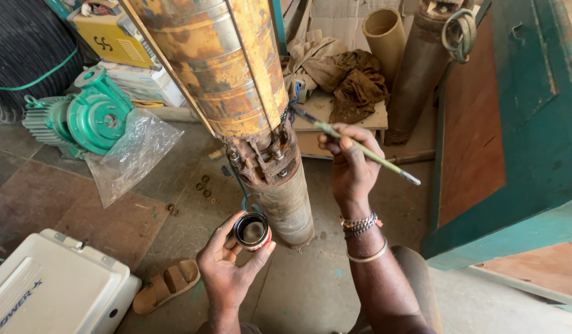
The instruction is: The person applies a dark viscous coating to a vertical cylindrical object using a brush. They repeatedly dip the brush into a small can and spread the coating over the surface, rotating the object as needed to reach different areas.
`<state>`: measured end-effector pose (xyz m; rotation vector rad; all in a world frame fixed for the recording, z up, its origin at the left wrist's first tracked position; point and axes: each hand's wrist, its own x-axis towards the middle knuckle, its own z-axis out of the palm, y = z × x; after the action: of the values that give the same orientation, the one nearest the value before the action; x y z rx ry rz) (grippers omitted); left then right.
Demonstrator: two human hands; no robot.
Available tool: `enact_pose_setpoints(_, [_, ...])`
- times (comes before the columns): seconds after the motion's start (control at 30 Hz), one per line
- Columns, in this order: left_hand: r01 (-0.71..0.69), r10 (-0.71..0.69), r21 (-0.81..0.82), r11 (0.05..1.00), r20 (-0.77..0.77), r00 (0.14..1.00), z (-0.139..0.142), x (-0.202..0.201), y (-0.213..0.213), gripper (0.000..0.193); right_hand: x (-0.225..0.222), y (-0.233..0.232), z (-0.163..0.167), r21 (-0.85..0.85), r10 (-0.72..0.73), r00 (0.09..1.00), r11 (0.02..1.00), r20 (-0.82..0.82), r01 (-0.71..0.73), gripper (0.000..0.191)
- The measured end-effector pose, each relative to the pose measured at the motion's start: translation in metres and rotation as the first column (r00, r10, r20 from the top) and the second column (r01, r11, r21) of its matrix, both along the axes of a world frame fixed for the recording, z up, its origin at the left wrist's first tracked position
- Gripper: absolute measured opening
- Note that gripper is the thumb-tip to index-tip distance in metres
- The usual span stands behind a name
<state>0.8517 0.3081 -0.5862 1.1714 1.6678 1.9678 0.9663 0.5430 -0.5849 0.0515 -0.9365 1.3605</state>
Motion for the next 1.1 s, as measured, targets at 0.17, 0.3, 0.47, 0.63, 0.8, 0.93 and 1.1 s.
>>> enact_pose_setpoints(0.17, [-0.008, 0.008, -0.007, 1.0, -0.008, 1.0, -0.002, 0.001, -0.002, 0.066, -0.001, -0.003, 0.0, 0.071, -0.007, 1.0, 0.997, 0.005, 0.006, 0.016])
enact_pose_setpoints(0.3, [-0.016, 0.016, -0.003, 1.0, -0.01, 1.0, -0.001, 0.002, -0.006, 0.065, 0.0, -0.007, -0.001, -0.055, -0.007, 1.0, 0.998, 0.014, 0.008, 0.019])
enact_pose_setpoints(0.47, [-0.034, 0.033, 0.025, 0.999, 0.02, 0.999, -0.002, 0.003, -0.016, 0.065, 0.0, -0.013, 0.0, -0.012, -0.035, 0.997, 0.999, -0.074, 0.034, 0.02])
enact_pose_setpoints(0.63, [-0.101, 0.101, 0.003, 0.995, -0.003, 0.995, -0.01, 0.001, -0.035, 0.067, 0.006, -0.02, -0.006, -0.085, 0.03, 1.0, 0.996, -0.008, -0.03, 0.023])
enact_pose_setpoints(0.8, [-0.157, 0.157, -0.007, 0.988, 0.013, 0.988, -0.02, 0.0, -0.058, 0.066, 0.051, -0.033, -0.045, -0.125, -0.003, 1.0, 0.992, -0.029, 0.0, 0.023])
enact_pose_setpoints(0.93, [-0.185, 0.186, 0.018, 0.983, -0.035, 0.982, -0.019, -0.001, -0.074, 0.065, 0.107, -0.046, -0.097, -0.195, -0.102, 0.989, 0.973, 0.106, 0.121, 0.027])
enact_pose_setpoints(1.1, [-0.181, 0.179, -0.065, 0.981, -0.033, 0.983, -0.013, 0.001, -0.084, 0.063, 0.168, -0.051, -0.159, -0.215, -0.099, 0.977, 0.967, 0.19, 0.14, 0.03])
